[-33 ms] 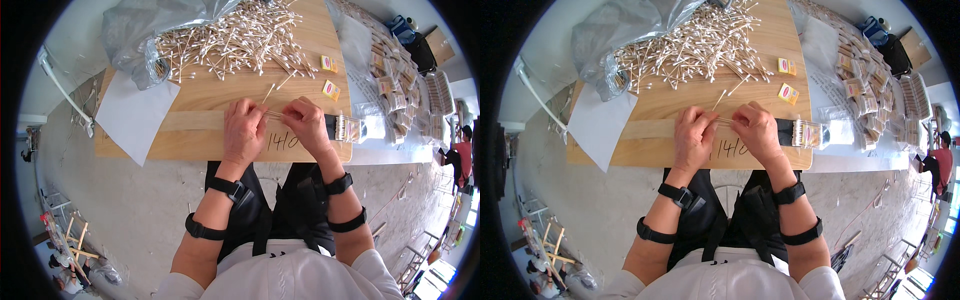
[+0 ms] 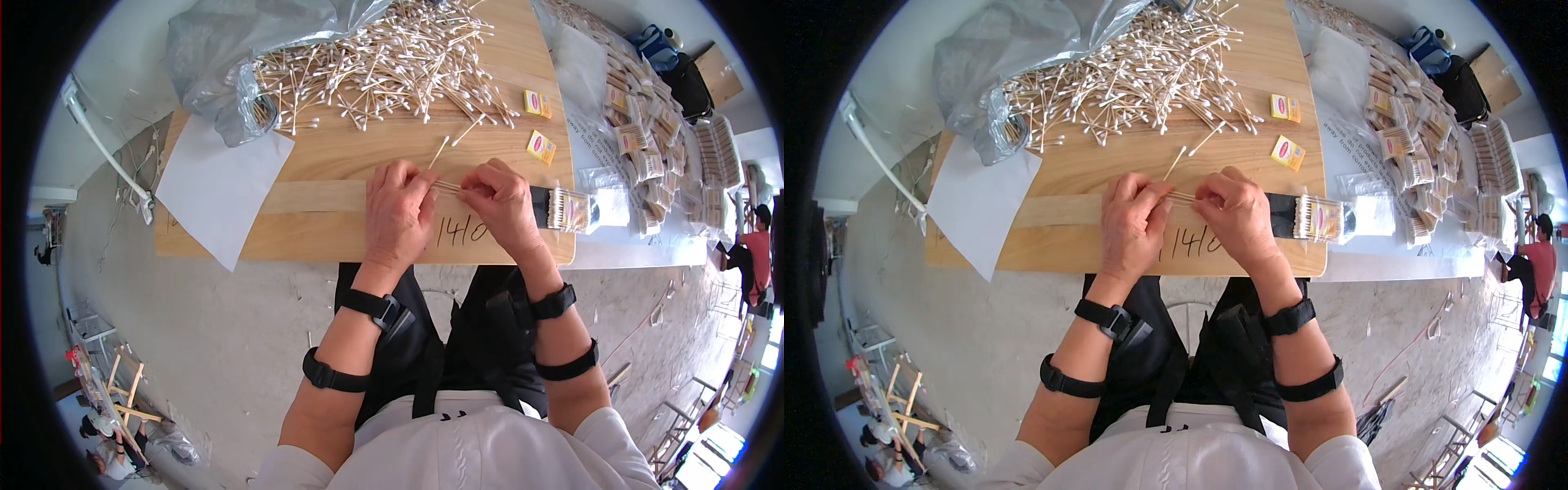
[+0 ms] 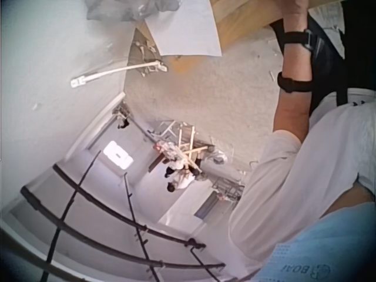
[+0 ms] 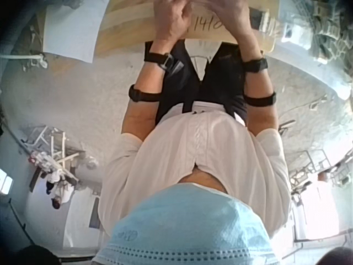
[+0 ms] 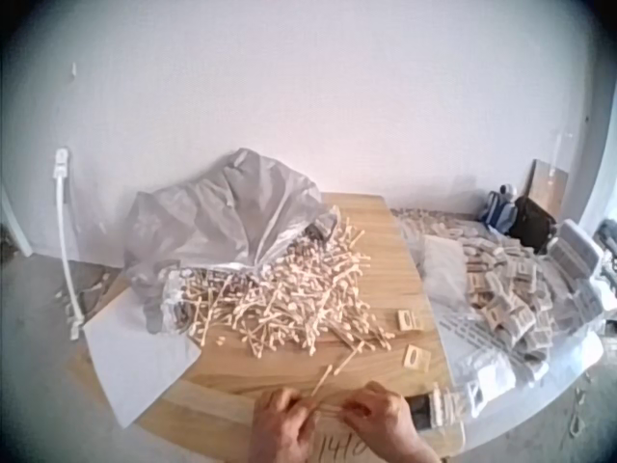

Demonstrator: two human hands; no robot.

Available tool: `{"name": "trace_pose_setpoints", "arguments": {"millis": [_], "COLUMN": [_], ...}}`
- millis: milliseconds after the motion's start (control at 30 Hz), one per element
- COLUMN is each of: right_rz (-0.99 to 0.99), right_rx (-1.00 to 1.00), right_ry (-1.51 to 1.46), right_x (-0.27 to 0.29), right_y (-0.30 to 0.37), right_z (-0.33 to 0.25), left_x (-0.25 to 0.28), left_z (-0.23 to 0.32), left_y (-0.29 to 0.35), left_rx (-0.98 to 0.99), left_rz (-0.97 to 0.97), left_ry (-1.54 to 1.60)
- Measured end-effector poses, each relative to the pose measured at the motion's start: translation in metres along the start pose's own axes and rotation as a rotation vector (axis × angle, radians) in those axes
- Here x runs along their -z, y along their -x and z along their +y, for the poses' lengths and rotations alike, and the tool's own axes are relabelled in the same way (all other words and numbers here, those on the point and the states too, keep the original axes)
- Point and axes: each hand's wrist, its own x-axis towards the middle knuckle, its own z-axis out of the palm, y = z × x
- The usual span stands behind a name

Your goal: Manually counting and placing wooden cotton swabs into plastic packaging bags.

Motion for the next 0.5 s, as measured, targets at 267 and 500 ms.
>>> {"name": "trace_pose_setpoints", "arguments": {"millis": [267, 500], "right_rz": [0.015, 0.071], "right_rx": [0.08, 0.184], "right_ry": [0.069, 0.088], "right_x": [-0.002, -0.007], "right_y": [0.012, 0.022], "right_z": [0.0, 0.0], "left_x": [0.001, 0.0], "left_z": [0.002, 0.0], "left_y": [-0.001, 0.0], "left_rx": [0.021, 0.011], "left_rz": [-0.029, -0.005], "left_ry": [-0.02, -0.016]}}
